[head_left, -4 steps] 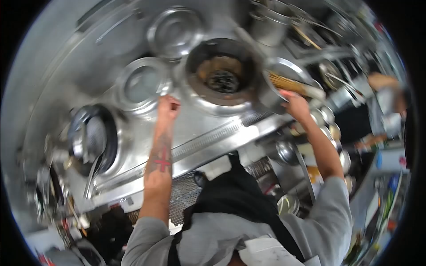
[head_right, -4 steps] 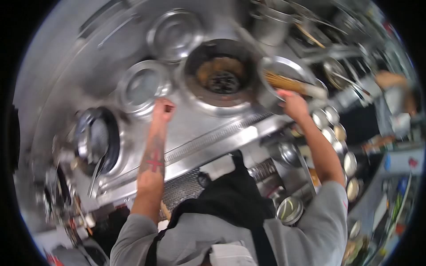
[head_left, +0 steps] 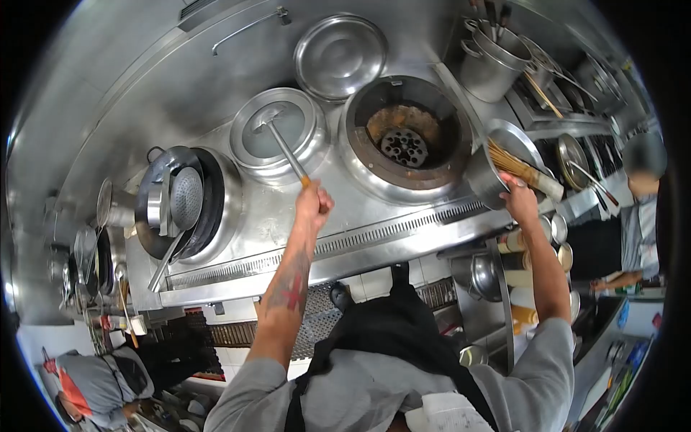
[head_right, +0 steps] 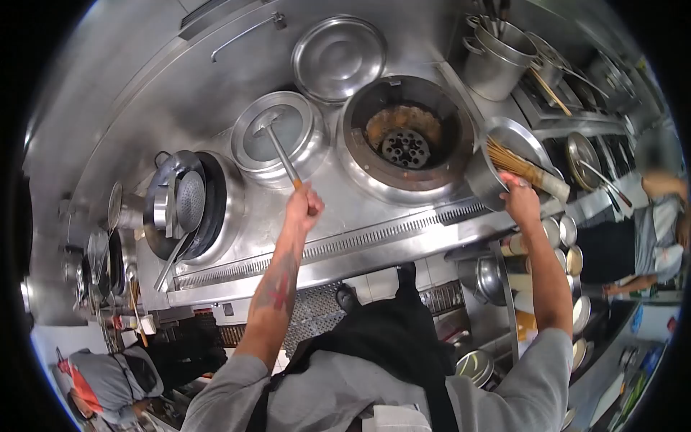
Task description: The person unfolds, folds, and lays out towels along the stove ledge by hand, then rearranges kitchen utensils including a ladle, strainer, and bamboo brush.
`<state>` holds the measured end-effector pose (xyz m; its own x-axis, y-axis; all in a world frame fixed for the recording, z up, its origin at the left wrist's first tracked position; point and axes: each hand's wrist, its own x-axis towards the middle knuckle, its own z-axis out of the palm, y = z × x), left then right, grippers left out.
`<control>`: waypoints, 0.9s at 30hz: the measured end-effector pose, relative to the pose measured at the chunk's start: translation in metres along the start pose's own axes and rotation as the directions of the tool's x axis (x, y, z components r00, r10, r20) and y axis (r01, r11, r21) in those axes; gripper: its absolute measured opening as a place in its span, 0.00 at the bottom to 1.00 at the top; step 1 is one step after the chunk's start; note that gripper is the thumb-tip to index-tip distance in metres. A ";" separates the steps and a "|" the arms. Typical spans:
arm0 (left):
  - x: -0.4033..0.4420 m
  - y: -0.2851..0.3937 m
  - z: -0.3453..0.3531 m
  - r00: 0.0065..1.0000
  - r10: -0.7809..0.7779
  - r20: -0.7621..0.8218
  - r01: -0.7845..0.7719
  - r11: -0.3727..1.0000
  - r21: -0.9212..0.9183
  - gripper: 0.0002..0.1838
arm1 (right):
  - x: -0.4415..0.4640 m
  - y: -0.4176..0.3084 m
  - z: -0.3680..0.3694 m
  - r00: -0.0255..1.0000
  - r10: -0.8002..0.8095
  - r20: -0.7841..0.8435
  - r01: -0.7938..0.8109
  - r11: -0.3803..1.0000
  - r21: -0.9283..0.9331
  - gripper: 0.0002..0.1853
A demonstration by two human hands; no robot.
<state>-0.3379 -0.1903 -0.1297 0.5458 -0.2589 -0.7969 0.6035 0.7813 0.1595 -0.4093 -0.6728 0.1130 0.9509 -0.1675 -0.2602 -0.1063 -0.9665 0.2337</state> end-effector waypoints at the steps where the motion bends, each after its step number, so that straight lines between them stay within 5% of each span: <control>1: -0.002 0.014 -0.007 0.998 0.060 0.016 -0.061 0.995 0.077 0.10 | 0.028 0.000 0.006 0.999 0.035 0.003 -0.035 0.999 -0.031 0.22; 3: -0.030 0.208 0.032 0.882 0.440 0.169 -0.471 0.805 0.362 0.10 | 0.167 -0.111 0.080 0.965 0.088 -0.248 -0.011 0.955 0.296 0.23; 9: -0.072 0.169 0.031 0.852 0.463 0.245 -0.514 0.644 0.567 0.06 | 0.244 -0.043 0.090 0.949 0.044 -0.313 0.020 0.980 0.200 0.21; 17: -0.124 0.076 0.019 0.983 0.035 0.182 -0.145 0.756 0.638 0.12 | 0.291 -0.020 0.131 0.952 0.132 -0.276 -0.066 0.970 0.233 0.18; 27: -0.169 0.024 -0.083 0.983 0.136 0.127 -0.186 0.678 0.712 0.11 | 0.300 -0.010 0.128 0.956 0.156 -0.251 -0.075 0.950 0.304 0.23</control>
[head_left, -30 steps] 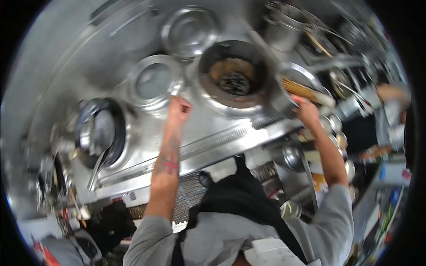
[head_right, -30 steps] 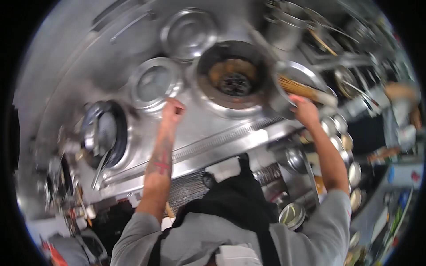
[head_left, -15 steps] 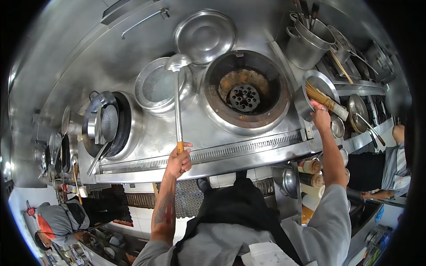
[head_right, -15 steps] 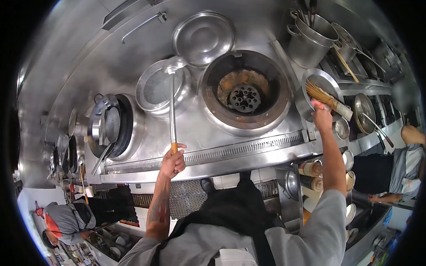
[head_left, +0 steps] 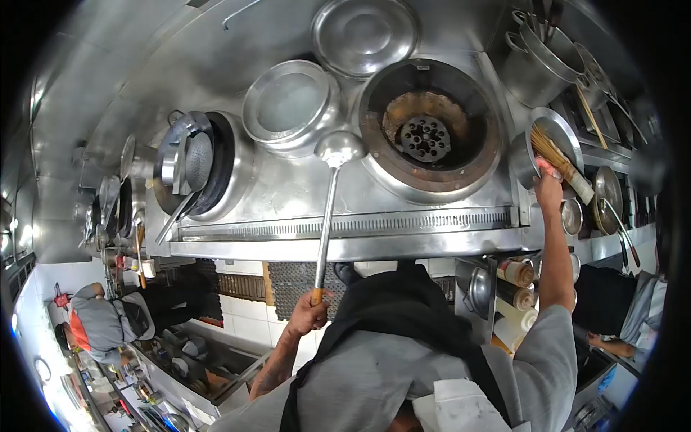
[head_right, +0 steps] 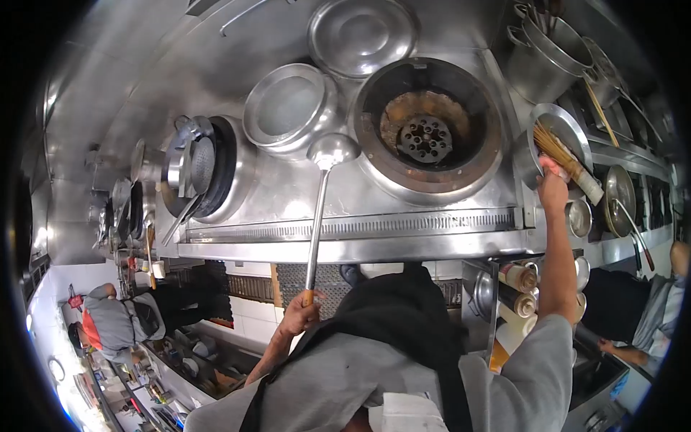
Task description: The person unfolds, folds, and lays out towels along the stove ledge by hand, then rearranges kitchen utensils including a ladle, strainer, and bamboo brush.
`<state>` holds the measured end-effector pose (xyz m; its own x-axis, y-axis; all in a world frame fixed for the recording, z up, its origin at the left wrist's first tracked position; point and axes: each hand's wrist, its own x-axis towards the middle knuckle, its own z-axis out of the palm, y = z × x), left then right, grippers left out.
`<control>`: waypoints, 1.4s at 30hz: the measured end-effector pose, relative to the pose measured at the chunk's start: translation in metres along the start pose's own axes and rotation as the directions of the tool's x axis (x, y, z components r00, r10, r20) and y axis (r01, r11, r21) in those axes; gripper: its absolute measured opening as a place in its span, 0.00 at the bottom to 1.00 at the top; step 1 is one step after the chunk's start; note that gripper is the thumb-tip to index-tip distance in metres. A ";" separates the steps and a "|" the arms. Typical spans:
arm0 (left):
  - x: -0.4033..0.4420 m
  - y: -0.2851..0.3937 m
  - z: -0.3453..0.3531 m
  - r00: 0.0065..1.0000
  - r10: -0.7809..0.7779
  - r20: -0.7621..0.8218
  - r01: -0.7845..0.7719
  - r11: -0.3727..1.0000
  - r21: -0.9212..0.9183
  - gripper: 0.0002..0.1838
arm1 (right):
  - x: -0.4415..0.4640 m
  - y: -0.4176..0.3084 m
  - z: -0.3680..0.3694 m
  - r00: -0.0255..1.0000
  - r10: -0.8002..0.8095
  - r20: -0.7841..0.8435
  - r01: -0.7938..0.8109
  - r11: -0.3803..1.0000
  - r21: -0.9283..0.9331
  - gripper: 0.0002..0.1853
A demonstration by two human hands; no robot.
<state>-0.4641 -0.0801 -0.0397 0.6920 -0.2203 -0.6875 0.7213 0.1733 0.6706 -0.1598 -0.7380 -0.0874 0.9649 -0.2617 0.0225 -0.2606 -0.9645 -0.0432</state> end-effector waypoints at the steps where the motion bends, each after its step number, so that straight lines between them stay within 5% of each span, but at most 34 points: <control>1: 0.008 -0.010 -0.007 1.000 -0.012 -0.021 0.011 0.999 -0.034 0.13 | 0.004 0.006 0.004 0.999 -0.024 -0.041 0.024 1.000 -0.016 0.24; 3: 0.031 -0.036 -0.034 0.999 -0.031 -0.044 0.028 0.997 -0.075 0.18 | 0.001 0.013 0.014 0.944 -0.208 -0.255 0.250 0.957 0.145 0.23; 4: 0.044 -0.044 -0.054 1.000 -0.011 -0.028 0.010 0.999 -0.049 0.23 | -0.010 -0.013 -0.013 1.000 0.027 0.014 -0.027 1.000 -0.006 0.23; 7: 0.077 -0.060 -0.095 0.999 -0.004 -0.037 0.002 0.998 -0.055 0.18 | -0.026 -0.015 -0.032 0.996 -0.059 -0.066 0.059 0.998 -0.001 0.22; 9: 0.095 -0.066 -0.115 0.985 0.035 -0.171 0.010 0.966 0.257 0.13 | -0.037 -0.027 -0.046 0.991 -0.105 -0.089 0.105 0.994 -0.003 0.22; 11: 0.100 -0.073 -0.124 0.976 0.010 -0.217 0.044 0.969 0.243 0.13 | -0.065 -0.038 -0.067 0.956 -0.222 -0.192 0.228 0.974 0.009 0.18; 14: 0.105 -0.088 -0.144 0.965 0.008 -0.263 0.075 0.949 0.305 0.17 | -0.129 -0.084 -0.105 0.986 -0.162 -0.038 0.162 0.987 0.019 0.15; 18: 0.103 -0.081 -0.164 0.936 0.173 -0.306 -0.013 0.887 0.461 0.19 | -0.217 -0.138 -0.135 0.959 -0.280 -0.042 0.282 0.930 0.234 0.11; 19: 0.096 -0.063 -0.152 0.806 0.460 -0.373 -0.106 0.732 0.673 0.18 | -0.237 -0.154 -0.139 0.948 -0.319 -0.022 0.315 0.917 0.244 0.10; 20: 0.086 -0.043 -0.138 0.609 0.712 -0.350 -0.118 0.518 0.847 0.17 | -0.252 -0.168 -0.142 0.934 -0.358 0.000 0.347 0.903 0.254 0.10; 22: 0.080 -0.010 -0.125 0.484 0.823 -0.298 -0.190 0.431 0.882 0.11 | -0.276 -0.192 -0.133 0.894 -0.444 -0.057 0.439 0.846 0.303 0.10; 24: 0.080 0.016 -0.104 0.474 0.851 -0.227 -0.382 0.431 0.817 0.09 | -0.296 -0.208 -0.112 0.864 -0.497 -0.083 0.501 0.827 0.254 0.08; 26: 0.076 0.037 -0.073 0.579 0.804 -0.133 -0.446 0.450 0.774 0.08 | -0.313 -0.214 -0.082 0.841 -0.519 -0.154 0.542 0.804 0.247 0.06; 28: 0.091 0.045 -0.045 0.542 0.840 0.012 -0.620 0.390 0.681 0.08 | -0.324 -0.231 -0.052 0.816 -0.541 -0.203 0.576 0.794 0.196 0.08; 30: 0.096 0.046 -0.018 0.614 0.781 0.115 -0.663 0.431 0.612 0.08 | -0.340 -0.252 -0.040 0.802 -0.523 -0.288 0.584 0.787 0.199 0.09; 32: 0.075 0.062 0.019 0.618 0.763 0.189 -0.684 0.405 0.606 0.07 | -0.353 -0.257 -0.036 0.836 -0.508 -0.209 0.543 0.821 0.175 0.10; 34: 0.076 0.065 0.053 0.605 0.751 0.264 -0.724 0.382 0.575 0.08 | -0.352 -0.251 -0.040 0.847 -0.516 -0.127 0.530 0.836 0.142 0.12; 36: 0.077 0.065 0.071 0.421 0.856 0.300 -0.813 0.210 0.542 0.08 | -0.347 -0.246 -0.061 0.847 -0.530 -0.025 0.528 0.837 0.142 0.15; 38: 0.077 0.071 0.080 0.402 0.851 0.338 -0.811 0.160 0.563 0.07 | -0.330 -0.239 -0.097 0.737 -0.671 0.073 0.561 0.670 0.486 0.17; 40: 0.086 0.077 0.089 0.501 0.787 0.360 -0.787 0.240 0.569 0.08 | -0.295 -0.226 -0.123 0.782 -0.621 0.048 0.584 0.758 0.292 0.21; 42: 0.079 0.071 0.118 0.475 0.728 0.494 -0.832 0.189 0.522 0.10 | -0.259 -0.209 -0.119 0.832 -0.554 0.001 0.552 0.829 0.094 0.27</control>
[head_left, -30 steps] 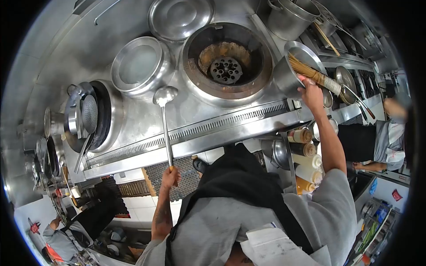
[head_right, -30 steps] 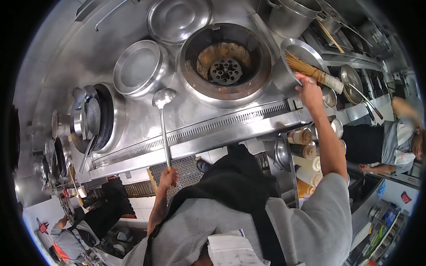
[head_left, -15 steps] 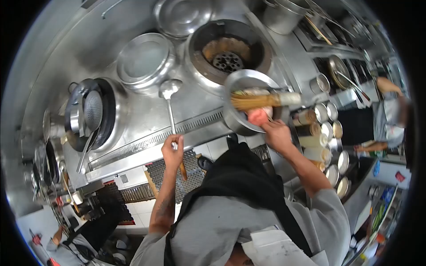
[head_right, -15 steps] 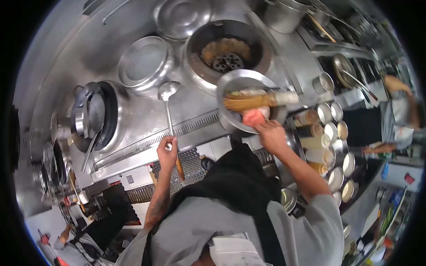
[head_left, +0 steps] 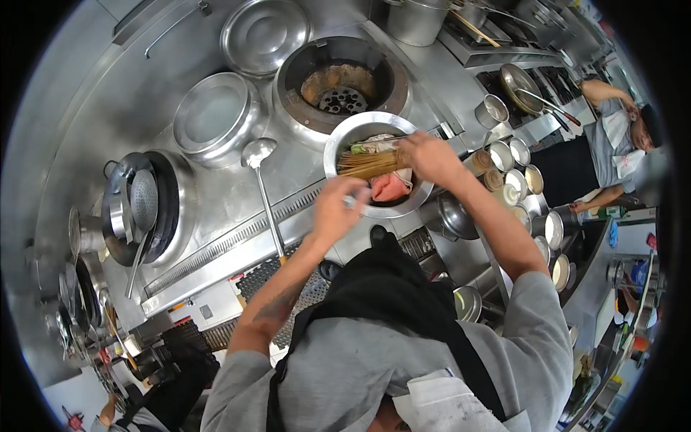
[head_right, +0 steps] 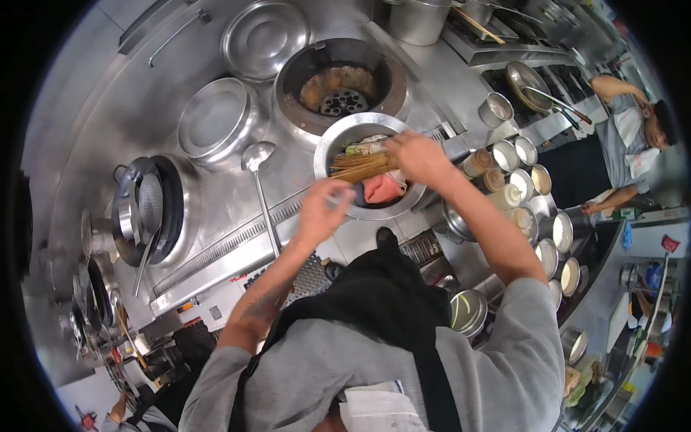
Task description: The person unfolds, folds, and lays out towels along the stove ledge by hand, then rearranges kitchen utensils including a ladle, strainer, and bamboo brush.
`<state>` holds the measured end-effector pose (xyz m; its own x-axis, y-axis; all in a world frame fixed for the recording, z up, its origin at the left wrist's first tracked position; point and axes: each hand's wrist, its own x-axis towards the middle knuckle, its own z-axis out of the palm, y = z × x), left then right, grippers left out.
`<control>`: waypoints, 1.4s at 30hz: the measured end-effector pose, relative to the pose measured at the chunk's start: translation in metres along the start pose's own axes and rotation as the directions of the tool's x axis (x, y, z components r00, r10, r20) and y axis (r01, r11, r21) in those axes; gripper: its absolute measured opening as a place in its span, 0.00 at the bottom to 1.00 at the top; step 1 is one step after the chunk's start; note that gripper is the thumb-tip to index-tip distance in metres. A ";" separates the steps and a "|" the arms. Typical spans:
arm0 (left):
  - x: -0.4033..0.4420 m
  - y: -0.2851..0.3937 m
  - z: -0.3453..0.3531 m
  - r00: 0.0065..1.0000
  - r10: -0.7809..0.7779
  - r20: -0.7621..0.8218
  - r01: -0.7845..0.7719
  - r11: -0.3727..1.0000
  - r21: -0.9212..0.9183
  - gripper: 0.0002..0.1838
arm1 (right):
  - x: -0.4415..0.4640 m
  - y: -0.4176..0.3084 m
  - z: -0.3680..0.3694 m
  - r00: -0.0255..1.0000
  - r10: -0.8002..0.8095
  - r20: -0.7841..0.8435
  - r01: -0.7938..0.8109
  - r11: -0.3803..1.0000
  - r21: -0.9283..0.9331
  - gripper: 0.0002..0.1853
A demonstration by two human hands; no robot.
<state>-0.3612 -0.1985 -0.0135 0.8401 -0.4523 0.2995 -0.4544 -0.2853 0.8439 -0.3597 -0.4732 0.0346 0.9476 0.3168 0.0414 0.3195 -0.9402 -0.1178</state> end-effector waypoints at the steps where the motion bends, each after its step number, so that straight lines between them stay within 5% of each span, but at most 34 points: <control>1: 0.005 0.013 0.015 0.979 0.190 0.067 -0.197 0.975 0.105 0.12 | 0.004 0.006 0.004 1.000 -0.016 0.001 0.016 1.000 0.010 0.27; 2: 0.011 0.028 0.029 0.920 0.359 0.155 -0.385 0.903 0.192 0.15 | 0.008 0.010 0.003 0.996 0.011 0.085 0.002 0.988 -0.152 0.32; 3: 0.014 0.031 0.042 0.926 0.345 0.152 -0.371 0.905 0.206 0.15 | 0.011 0.014 0.004 0.987 0.050 0.156 0.000 0.951 -0.310 0.37; 6: 0.022 0.025 0.067 0.921 0.224 0.318 -0.348 0.841 0.415 0.20 | 0.017 0.017 0.022 0.974 0.083 0.212 0.007 0.919 -0.393 0.44; 8: 0.027 0.012 0.066 0.803 -0.296 0.517 -0.016 0.857 0.516 0.24 | 0.025 0.027 0.037 0.986 0.077 0.146 -0.021 0.937 -0.348 0.36; 11: 0.054 -0.004 0.078 0.631 -0.550 0.547 0.090 0.752 0.652 0.29 | 0.032 0.033 0.041 0.987 0.096 0.133 -0.040 0.928 -0.369 0.27; 15: 0.074 -0.012 0.110 0.777 -0.519 0.357 0.136 0.691 0.710 0.33 | 0.044 0.047 -0.005 0.936 0.165 0.312 -0.086 0.964 -0.250 0.24; 16: 0.075 -0.025 0.115 0.775 -0.522 0.356 0.134 0.686 0.715 0.33 | 0.046 0.053 -0.015 0.889 0.176 0.424 -0.116 0.980 -0.164 0.27; 19: 0.086 -0.033 0.111 0.730 -0.579 0.364 0.144 0.650 0.746 0.29 | 0.038 0.070 0.010 0.897 0.108 0.429 -0.069 0.992 -0.104 0.35; 20: 0.091 -0.032 0.099 0.681 -0.553 0.480 0.356 0.823 0.443 0.27 | 0.035 0.064 0.013 0.902 0.107 0.418 -0.072 0.993 -0.098 0.35; 21: 0.092 -0.027 0.090 0.652 -0.482 0.586 0.546 0.834 0.078 0.26 | 0.025 0.048 0.016 0.946 0.116 0.304 -0.079 0.988 -0.131 0.38; 22: 0.088 -0.022 0.085 0.650 -0.485 0.586 0.545 0.834 0.086 0.26 | 0.019 0.035 0.017 0.975 0.122 0.186 -0.091 0.982 -0.165 0.41; 23: 0.079 -0.011 0.082 0.713 -0.384 0.586 0.553 0.822 -0.134 0.19 | 0.016 0.028 0.009 0.962 0.067 0.265 -0.003 0.972 -0.235 0.39; 24: 0.074 -0.005 0.080 0.774 -0.285 0.565 0.536 0.770 -0.345 0.15 | 0.017 0.026 0.016 0.962 0.073 0.264 -0.011 0.973 -0.230 0.39; 26: 0.071 -0.029 0.083 0.852 -0.201 0.483 0.384 0.868 -0.316 0.12 | 0.026 0.024 0.038 0.974 0.029 0.225 0.063 0.918 -0.392 0.33; 27: 0.078 -0.022 0.078 0.738 -0.407 0.538 0.244 0.905 0.349 0.13 | 0.031 0.021 0.040 0.960 0.037 0.276 0.072 0.925 -0.374 0.28; 28: 0.085 -0.017 0.073 0.666 -0.611 0.428 -0.050 0.537 0.842 0.14 | 0.037 0.021 0.047 0.963 0.037 0.267 0.066 0.928 -0.367 0.28; 36: 0.092 -0.040 0.107 0.661 -0.641 0.390 -0.121 0.421 0.899 0.16 | 0.051 0.029 0.054 0.961 0.079 0.265 0.001 0.958 -0.288 0.19; 41: 0.160 0.059 -0.021 0.704 -0.493 0.511 -0.131 0.618 0.776 0.21 | 0.040 0.031 0.042 0.961 0.077 0.267 -0.006 0.966 -0.259 0.17; 42: 0.159 0.051 -0.046 0.801 -0.321 0.506 -0.099 0.762 0.640 0.18 | 0.040 0.032 0.047 0.962 0.077 0.261 -0.007 0.965 -0.261 0.17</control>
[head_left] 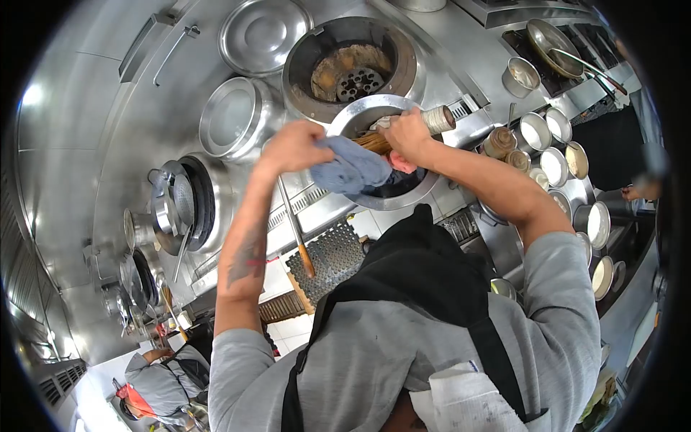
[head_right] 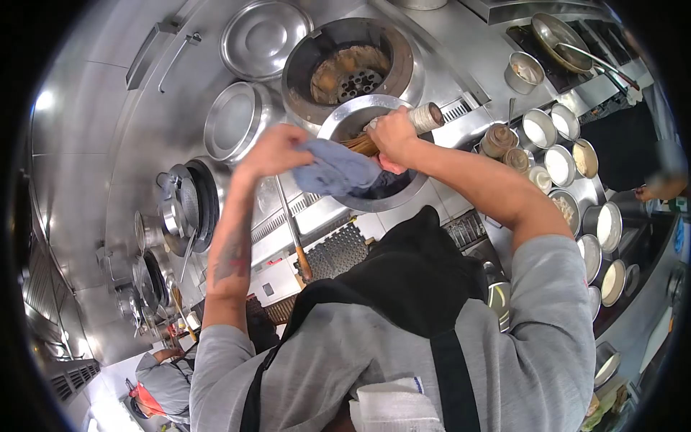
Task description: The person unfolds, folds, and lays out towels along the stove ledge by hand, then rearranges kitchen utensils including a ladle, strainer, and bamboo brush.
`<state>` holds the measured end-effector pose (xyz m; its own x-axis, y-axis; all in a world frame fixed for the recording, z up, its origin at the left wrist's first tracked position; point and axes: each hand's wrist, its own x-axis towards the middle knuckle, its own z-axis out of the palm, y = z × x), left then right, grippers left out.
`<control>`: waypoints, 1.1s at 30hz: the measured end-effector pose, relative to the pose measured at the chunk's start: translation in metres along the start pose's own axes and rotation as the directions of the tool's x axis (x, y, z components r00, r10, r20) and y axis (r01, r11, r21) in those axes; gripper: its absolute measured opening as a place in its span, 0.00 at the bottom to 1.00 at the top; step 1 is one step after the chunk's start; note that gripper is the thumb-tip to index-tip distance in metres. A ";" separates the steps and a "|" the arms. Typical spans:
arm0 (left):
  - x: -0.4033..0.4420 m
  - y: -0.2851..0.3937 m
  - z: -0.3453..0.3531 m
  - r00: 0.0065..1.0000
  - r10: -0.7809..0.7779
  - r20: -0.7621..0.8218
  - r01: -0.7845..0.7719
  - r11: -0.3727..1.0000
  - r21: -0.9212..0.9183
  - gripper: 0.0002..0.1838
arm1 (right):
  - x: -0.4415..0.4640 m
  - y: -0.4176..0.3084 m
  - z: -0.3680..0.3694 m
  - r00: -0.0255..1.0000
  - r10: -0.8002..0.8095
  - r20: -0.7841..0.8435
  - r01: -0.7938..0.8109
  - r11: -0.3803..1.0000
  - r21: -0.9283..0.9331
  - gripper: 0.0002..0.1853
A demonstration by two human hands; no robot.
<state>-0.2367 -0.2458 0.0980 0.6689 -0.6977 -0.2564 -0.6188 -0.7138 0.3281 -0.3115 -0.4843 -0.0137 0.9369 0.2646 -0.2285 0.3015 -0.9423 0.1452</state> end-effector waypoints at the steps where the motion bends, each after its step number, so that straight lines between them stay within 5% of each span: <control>1: -0.010 -0.019 -0.008 0.980 0.090 -0.178 -0.119 0.980 -0.159 0.15 | 0.005 -0.004 0.009 0.999 0.048 -0.014 -0.048 0.999 0.010 0.20; 3: -0.032 -0.022 -0.042 0.992 0.019 -0.129 -0.094 0.788 -0.609 0.08 | 0.002 0.000 0.017 0.995 0.087 -0.040 -0.087 0.996 0.010 0.22; 4: -0.041 -0.025 -0.049 0.989 0.017 -0.148 -0.104 0.792 -0.601 0.08 | -0.007 0.006 0.020 0.962 0.005 -0.274 -0.019 0.999 -0.048 0.24; 5: -0.051 -0.028 -0.057 0.971 -0.075 -0.225 -0.126 0.640 -0.758 0.08 | -0.016 0.007 0.021 0.867 -0.093 -0.489 0.038 0.992 -0.122 0.27; 6: -0.061 -0.030 -0.063 0.942 -0.180 -0.283 -0.176 0.455 -0.873 0.11 | -0.043 0.009 -0.005 0.854 -0.086 -0.514 0.163 0.981 0.106 0.29; 7: -0.072 -0.029 -0.068 0.930 -0.192 -0.314 -0.197 0.462 -0.865 0.11 | -0.076 0.005 -0.031 0.781 -0.004 -0.624 0.210 0.943 0.256 0.28; 10: -0.097 -0.017 -0.059 0.635 -0.465 -0.617 -0.513 0.343 -0.787 0.17 | -0.156 -0.020 -0.003 0.724 0.439 -0.533 0.092 0.703 0.705 0.25; 11: -0.104 -0.025 -0.052 0.543 -0.514 -0.664 -0.581 0.341 -0.739 0.16 | -0.167 -0.028 0.041 0.822 0.552 -0.137 -0.106 0.385 0.917 0.30; 12: -0.116 -0.033 -0.042 0.521 -0.542 -0.660 -0.583 0.338 -0.739 0.16 | -0.166 -0.029 0.072 0.794 0.530 0.298 -0.355 0.005 0.935 0.37; 14: -0.133 -0.047 -0.028 0.337 -0.727 -0.598 -0.629 0.298 -0.718 0.13 | -0.146 -0.022 0.052 0.794 0.236 0.560 -0.283 -0.672 0.684 0.38; 18: -0.145 -0.063 -0.007 0.347 -0.685 -0.641 -0.592 0.370 -0.716 0.13 | -0.090 -0.031 0.084 0.782 0.313 0.538 -0.265 -0.615 0.743 0.27; 26: -0.197 -0.084 0.072 0.311 -0.813 -0.492 -0.592 0.240 -0.770 0.12 | -0.092 0.024 0.080 0.729 0.345 0.591 -0.197 -0.721 0.664 0.09; 31: -0.217 -0.056 0.090 0.146 -0.942 -0.301 -0.607 0.155 -0.780 0.16 | -0.081 0.092 0.069 0.665 0.453 0.594 -0.030 -0.779 0.627 0.02; 33: -0.222 -0.048 0.097 0.156 -0.947 -0.281 -0.602 0.134 -0.787 0.17 | -0.076 0.114 0.064 0.654 0.527 0.543 0.036 -0.739 0.673 0.04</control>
<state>-0.3959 -0.0625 0.0516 0.8059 0.5843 -0.0956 -0.1616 0.3723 0.9139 -0.3599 -0.6250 -0.0413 0.6753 -0.4350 -0.5956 -0.3079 0.5676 -0.7636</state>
